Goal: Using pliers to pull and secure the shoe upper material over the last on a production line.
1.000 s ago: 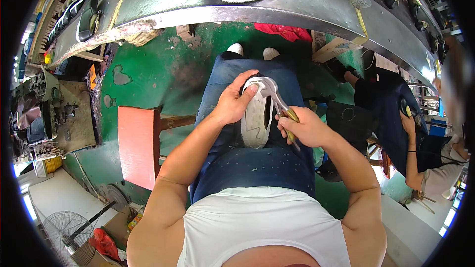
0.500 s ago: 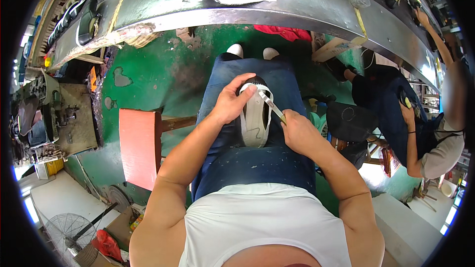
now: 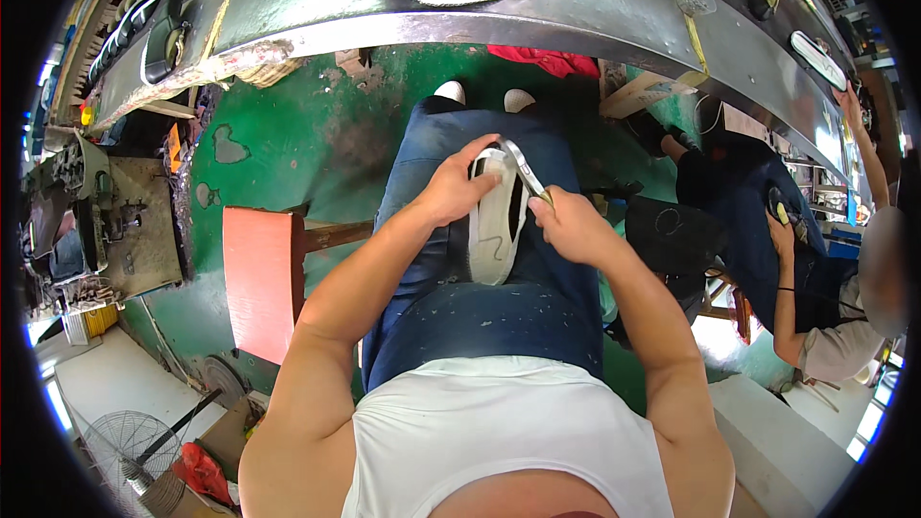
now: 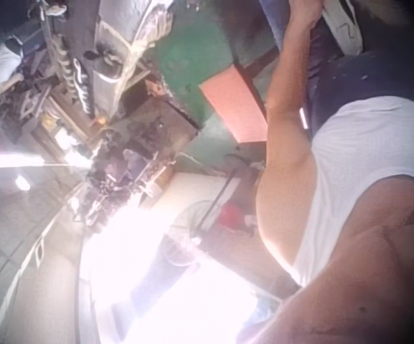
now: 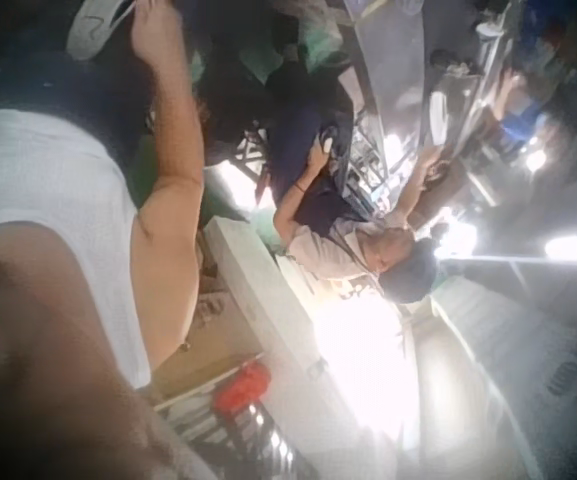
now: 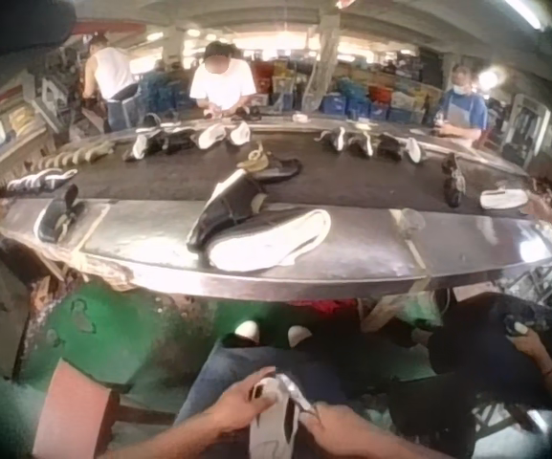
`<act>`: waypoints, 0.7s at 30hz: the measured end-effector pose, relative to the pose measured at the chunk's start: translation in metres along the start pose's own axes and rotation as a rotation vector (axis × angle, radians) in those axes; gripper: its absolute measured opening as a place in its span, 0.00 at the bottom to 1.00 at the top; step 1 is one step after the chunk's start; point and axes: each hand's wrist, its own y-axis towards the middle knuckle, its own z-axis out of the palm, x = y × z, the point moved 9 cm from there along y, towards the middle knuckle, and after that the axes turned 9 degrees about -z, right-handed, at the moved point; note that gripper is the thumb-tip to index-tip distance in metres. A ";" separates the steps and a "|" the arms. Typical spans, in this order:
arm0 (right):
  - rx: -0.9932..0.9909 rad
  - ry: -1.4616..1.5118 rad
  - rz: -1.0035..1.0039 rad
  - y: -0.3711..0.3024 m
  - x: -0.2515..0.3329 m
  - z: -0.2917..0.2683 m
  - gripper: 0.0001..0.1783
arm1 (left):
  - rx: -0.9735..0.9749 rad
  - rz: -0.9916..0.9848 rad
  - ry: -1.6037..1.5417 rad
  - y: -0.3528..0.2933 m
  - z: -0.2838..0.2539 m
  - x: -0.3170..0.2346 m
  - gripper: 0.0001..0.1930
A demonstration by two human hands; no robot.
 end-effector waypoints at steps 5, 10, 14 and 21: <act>-0.201 0.104 0.040 -0.016 -0.016 -0.003 0.28 | -0.158 0.004 0.191 -0.013 -0.003 0.024 0.21; -0.292 0.000 0.171 -0.005 -0.016 0.011 0.38 | -0.103 -0.089 0.174 -0.024 -0.002 0.043 0.19; -0.241 -0.056 0.203 -0.014 -0.033 0.014 0.34 | 0.181 -0.232 -0.155 -0.037 0.011 0.025 0.26; -0.234 -0.025 0.169 -0.030 -0.046 -0.007 0.22 | 0.337 -0.220 -0.471 -0.045 0.037 0.047 0.45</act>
